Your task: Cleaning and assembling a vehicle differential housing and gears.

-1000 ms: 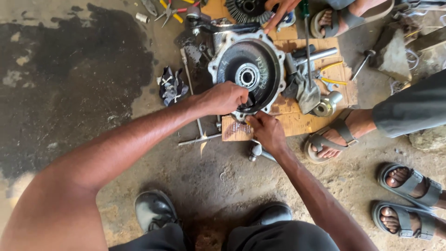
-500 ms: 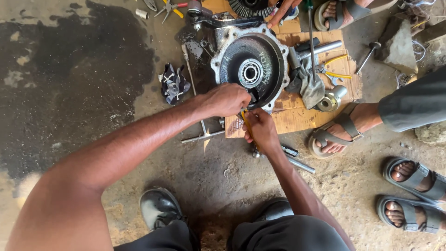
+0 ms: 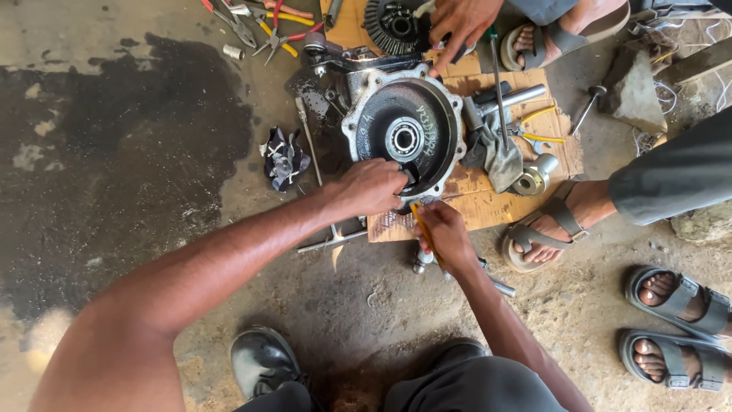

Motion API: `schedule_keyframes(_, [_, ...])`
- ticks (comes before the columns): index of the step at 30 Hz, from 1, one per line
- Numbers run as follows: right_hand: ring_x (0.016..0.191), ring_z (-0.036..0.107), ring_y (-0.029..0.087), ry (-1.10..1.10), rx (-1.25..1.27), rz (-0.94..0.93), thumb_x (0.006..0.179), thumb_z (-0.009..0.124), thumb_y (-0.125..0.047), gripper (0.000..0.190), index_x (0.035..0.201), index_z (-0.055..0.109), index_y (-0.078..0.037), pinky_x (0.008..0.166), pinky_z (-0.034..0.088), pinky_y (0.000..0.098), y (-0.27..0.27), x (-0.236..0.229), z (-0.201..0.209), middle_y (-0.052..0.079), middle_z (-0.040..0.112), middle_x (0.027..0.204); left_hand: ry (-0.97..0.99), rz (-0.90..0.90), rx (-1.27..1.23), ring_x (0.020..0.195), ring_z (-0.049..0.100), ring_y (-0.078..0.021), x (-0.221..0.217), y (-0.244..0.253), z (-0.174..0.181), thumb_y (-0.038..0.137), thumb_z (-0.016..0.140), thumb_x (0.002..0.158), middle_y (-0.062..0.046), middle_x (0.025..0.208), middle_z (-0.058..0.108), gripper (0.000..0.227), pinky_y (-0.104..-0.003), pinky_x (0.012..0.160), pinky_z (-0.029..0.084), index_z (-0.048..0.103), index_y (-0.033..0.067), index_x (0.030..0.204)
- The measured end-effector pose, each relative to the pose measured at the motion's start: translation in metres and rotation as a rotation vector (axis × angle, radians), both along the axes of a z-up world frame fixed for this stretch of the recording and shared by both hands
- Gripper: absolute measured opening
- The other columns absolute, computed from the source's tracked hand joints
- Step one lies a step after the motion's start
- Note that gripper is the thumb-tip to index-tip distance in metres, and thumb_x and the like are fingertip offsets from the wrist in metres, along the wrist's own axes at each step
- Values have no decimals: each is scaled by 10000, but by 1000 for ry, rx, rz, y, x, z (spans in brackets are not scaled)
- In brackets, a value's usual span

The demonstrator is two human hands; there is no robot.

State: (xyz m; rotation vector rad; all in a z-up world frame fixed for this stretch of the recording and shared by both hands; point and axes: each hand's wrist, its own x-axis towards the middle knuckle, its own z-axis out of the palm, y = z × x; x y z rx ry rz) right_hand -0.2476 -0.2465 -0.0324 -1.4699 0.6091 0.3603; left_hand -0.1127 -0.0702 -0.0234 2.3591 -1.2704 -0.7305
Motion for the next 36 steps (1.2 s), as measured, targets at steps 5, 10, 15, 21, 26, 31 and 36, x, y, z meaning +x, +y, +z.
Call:
schedule_keyframes(5, [485, 505, 128, -22, -5, -37, 1041, 556, -226, 216, 1002, 562, -14, 420, 410, 277, -5, -2, 5, 74, 610, 712, -250, 65, -238, 737, 599, -216, -10, -5, -18, 78, 684, 803, -118, 835, 643, 169, -425, 680, 532, 701, 9, 955])
schedule_keyframes(10, [495, 524, 121, -21, -32, -63, 1039, 567, -236, 217, 985, 570, -26, 430, 415, 267, -7, 2, 20, 67, 611, 711, -279, 68, -196, 774, 599, -220, -8, -10, -18, -21, 603, 843, -112, 841, 642, 146, -440, 691, 543, 696, 14, 950])
schedule_keyframes(15, [500, 528, 127, -94, -30, -38, 1048, 554, -233, 222, 996, 578, -19, 440, 430, 271, -17, 5, 10, 66, 616, 715, -385, 95, -253, 753, 593, -218, 11, -1, -19, -36, 576, 812, -145, 874, 626, 181, -322, 599, 553, 666, -45, 969])
schedule_keyframes(21, [518, 535, 123, -85, -75, -41, 1050, 553, -219, 219, 1006, 579, -6, 448, 439, 272, -19, 9, 22, 76, 623, 724, 204, -108, 220, 640, 569, -175, -11, 10, 49, 132, 518, 1011, -129, 839, 647, 164, -331, 494, 456, 639, 21, 1011])
schedule_keyframes(26, [527, 575, 143, -47, -326, 117, 1044, 539, -221, 223, 1026, 604, -8, 461, 493, 302, -23, 12, 30, 91, 667, 736, 191, -332, 353, 619, 598, -169, -60, 12, 40, 101, 544, 956, -125, 831, 627, 163, -299, 450, 550, 651, -6, 1016])
schedule_keyframes(31, [587, 658, 147, -28, -543, 274, 1041, 523, -212, 195, 1059, 611, -38, 521, 557, 310, -37, 11, 27, 95, 704, 766, 96, -99, -112, 642, 575, -191, -25, -4, 13, 20, 526, 968, -119, 807, 642, 113, -387, 532, 561, 638, 16, 955])
schedule_keyframes(36, [668, 737, 188, -134, -720, 374, 1000, 618, -241, 189, 1025, 649, -57, 648, 573, 382, -56, 17, 14, 122, 762, 789, -173, -11, -346, 678, 612, -160, 1, -20, -24, -46, 543, 869, -74, 826, 618, 134, -361, 586, 587, 642, 14, 936])
